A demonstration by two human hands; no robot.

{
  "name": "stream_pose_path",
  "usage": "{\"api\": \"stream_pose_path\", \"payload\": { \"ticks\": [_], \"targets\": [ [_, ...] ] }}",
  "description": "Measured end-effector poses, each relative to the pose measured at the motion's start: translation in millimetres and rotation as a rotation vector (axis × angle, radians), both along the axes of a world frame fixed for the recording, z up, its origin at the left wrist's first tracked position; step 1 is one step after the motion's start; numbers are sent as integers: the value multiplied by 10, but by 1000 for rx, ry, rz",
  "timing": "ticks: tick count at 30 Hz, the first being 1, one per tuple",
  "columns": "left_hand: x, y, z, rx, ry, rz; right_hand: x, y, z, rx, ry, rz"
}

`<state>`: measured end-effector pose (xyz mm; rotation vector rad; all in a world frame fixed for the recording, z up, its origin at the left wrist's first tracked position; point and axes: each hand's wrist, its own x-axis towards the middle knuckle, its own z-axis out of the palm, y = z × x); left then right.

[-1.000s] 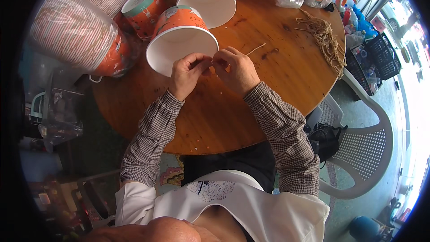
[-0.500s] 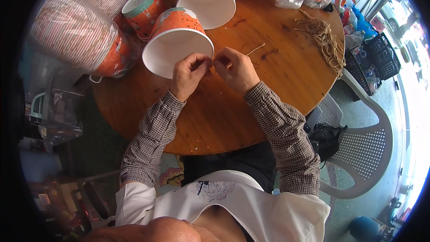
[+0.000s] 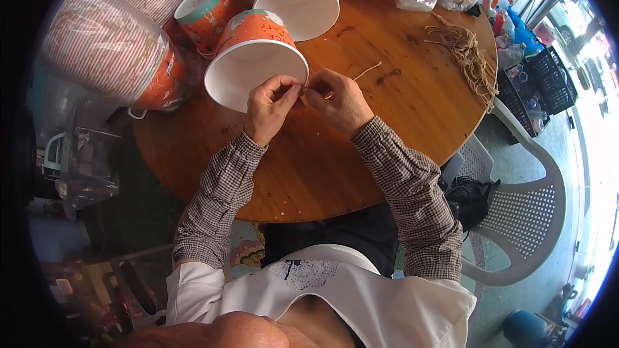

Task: Attaching string handles to small paper or plastic buckets.

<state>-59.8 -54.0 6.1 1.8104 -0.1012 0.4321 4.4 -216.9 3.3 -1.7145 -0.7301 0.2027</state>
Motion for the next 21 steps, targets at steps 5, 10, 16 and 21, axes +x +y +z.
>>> {"api": "stream_pose_path", "payload": {
  "ticks": [5,10,16,21],
  "targets": [
    [-4,16,-15,33,-2,-17,4,-2,-6,18,7,-61],
    [9,19,-52,-135,87,-69,11,1,-17,77,127,-31],
    [7,102,-30,-581,361,-286,8,15,-7,34,127,-24],
    [5,68,-20,-505,260,-160,-4,-18,82,98,280,-7]
  ]
}}
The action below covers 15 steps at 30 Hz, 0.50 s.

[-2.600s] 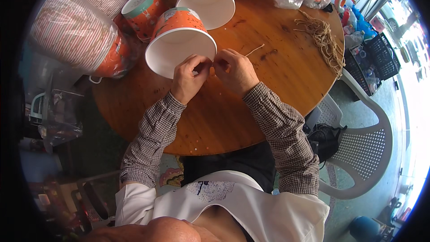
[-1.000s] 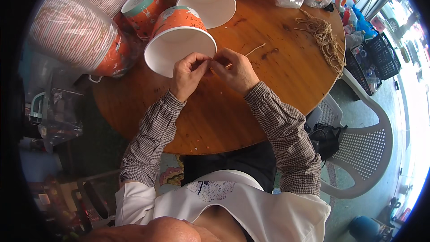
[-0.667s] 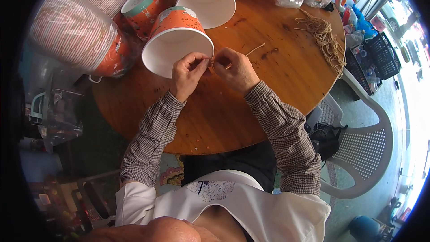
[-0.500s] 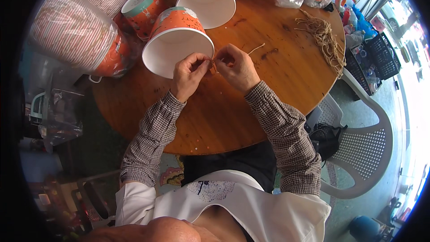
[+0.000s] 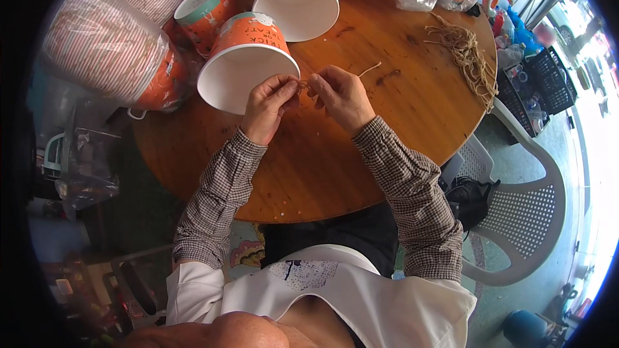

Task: Attaching string handles to small paper or plastic buckets.

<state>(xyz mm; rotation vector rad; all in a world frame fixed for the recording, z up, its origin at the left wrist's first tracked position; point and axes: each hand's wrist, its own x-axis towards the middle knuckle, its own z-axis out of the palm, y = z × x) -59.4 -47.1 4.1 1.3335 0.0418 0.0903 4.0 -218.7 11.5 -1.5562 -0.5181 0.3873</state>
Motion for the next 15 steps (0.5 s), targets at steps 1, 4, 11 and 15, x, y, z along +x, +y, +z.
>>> {"api": "stream_pose_path", "payload": {
  "ticks": [1,4,11,15],
  "targets": [
    [-5,0,10,-14,-14,19,-5,-7,25,13,76,20],
    [8,6,-16,15,-11,37,-32,11,48,-4,44,55],
    [-21,45,44,-223,102,-74,18,16,-85,-85,-3,64],
    [-17,33,56,-265,138,-72,18,27,-122,-174,-194,27]
  ]
}}
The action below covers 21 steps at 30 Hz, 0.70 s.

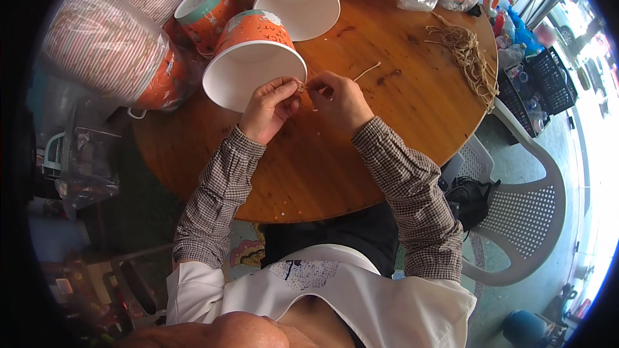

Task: Attaching string handles to small paper or plastic buckets.

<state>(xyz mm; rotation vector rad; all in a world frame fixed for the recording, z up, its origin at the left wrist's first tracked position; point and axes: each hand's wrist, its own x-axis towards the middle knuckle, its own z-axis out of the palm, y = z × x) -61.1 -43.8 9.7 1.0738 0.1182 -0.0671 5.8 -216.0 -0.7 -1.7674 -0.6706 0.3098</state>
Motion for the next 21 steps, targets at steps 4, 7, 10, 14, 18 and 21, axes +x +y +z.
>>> {"api": "stream_pose_path", "payload": {
  "ticks": [4,7,10,14,18,21],
  "targets": [
    [-2,34,-50,43,-61,-11,-45,1,152,143,146,58],
    [2,-27,-29,63,-62,2,-28,-27,110,184,122,19],
    [6,-22,-19,63,-83,22,-36,-49,168,243,193,-6],
    [10,-38,-58,73,-108,43,-62,-26,185,208,180,-4],
    [11,-60,-91,191,-150,50,-46,-21,155,204,222,17],
    [13,-104,-82,294,-245,71,-12,-43,120,225,293,26]
  ]
}}
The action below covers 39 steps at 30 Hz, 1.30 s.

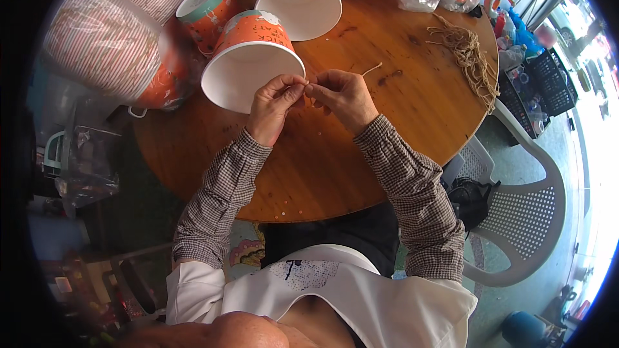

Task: Attaching string handles to small paper or plastic buckets.

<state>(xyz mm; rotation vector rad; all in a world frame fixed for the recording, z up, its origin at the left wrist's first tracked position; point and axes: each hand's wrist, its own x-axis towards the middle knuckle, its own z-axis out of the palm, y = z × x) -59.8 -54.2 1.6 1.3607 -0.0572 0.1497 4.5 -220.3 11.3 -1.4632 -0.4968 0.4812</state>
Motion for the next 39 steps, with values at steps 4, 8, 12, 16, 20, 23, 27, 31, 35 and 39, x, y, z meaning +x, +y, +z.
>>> {"api": "stream_pose_path", "payload": {
  "ticks": [4,8,12,16,20,23,27,31,35,39],
  "targets": [
    [9,11,-29,61,-28,22,4,1,12,52,82,5],
    [-17,-35,63,44,-9,7,5,8,13,35,85,-20],
    [-26,-7,45,112,-24,90,7,-4,39,63,75,-47],
    [-7,-14,35,167,-35,97,51,-37,18,60,48,-41],
    [0,-12,20,290,-92,85,32,-11,12,57,40,-44],
    [15,9,-22,401,-163,109,41,-18,3,87,45,-47],
    [10,26,-22,458,-160,126,40,-18,19,102,62,-81],
    [11,17,-2,593,-242,179,45,-25,20,107,60,-97],
    [-9,-9,28,657,-197,193,57,-21,5,101,59,-103],
    [-22,-44,29,596,-196,241,63,-24,-17,139,56,-126]
  ]
}}
